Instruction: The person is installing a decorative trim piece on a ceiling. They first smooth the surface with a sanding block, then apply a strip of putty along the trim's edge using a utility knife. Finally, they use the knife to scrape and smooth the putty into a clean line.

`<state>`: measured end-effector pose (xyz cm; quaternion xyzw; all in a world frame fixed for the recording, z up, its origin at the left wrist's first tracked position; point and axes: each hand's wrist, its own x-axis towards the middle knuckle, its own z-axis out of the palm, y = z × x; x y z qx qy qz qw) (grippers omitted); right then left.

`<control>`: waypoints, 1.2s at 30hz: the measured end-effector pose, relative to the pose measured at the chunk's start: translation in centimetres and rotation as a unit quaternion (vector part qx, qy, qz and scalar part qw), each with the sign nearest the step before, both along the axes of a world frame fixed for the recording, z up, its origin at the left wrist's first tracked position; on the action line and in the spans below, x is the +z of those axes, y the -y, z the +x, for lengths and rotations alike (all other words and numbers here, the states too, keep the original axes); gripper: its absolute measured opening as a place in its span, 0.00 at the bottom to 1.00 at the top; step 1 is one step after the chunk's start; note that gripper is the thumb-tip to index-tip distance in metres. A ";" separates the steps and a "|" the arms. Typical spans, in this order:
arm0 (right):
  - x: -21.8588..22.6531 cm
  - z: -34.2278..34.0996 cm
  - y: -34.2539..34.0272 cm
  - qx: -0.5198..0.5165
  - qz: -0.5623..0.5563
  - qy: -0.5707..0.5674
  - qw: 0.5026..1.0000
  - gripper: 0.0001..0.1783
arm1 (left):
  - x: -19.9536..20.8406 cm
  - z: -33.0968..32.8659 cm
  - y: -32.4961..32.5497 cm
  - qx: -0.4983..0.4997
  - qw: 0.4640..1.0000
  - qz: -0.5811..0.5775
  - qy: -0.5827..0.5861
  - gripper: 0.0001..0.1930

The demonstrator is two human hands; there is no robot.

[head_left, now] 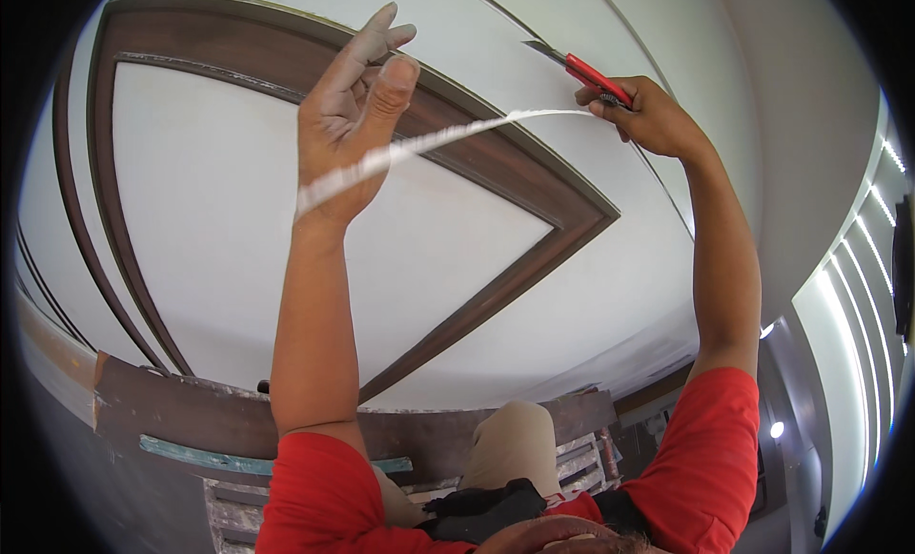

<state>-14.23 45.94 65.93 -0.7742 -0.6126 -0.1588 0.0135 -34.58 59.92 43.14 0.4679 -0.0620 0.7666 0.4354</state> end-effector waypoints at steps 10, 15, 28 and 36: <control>0.6 5.4 4.8 -0.031 -0.016 0.075 0.997 0.10 | 0.7 0.5 3.3 -0.030 0.968 0.087 -0.235 0.30; 0.3 8.6 6.6 -0.008 0.044 0.082 0.996 0.10 | 0.7 2.2 4.2 -0.012 0.949 0.108 -0.297 0.30; -0.8 11.4 16.2 0.020 0.199 -0.013 0.980 0.17 | 0.3 1.7 2.9 0.026 0.959 0.045 -0.277 0.30; -4.1 15.4 24.1 0.075 0.362 -0.067 0.927 0.15 | -0.2 1.6 2.1 0.056 0.959 0.017 -0.277 0.29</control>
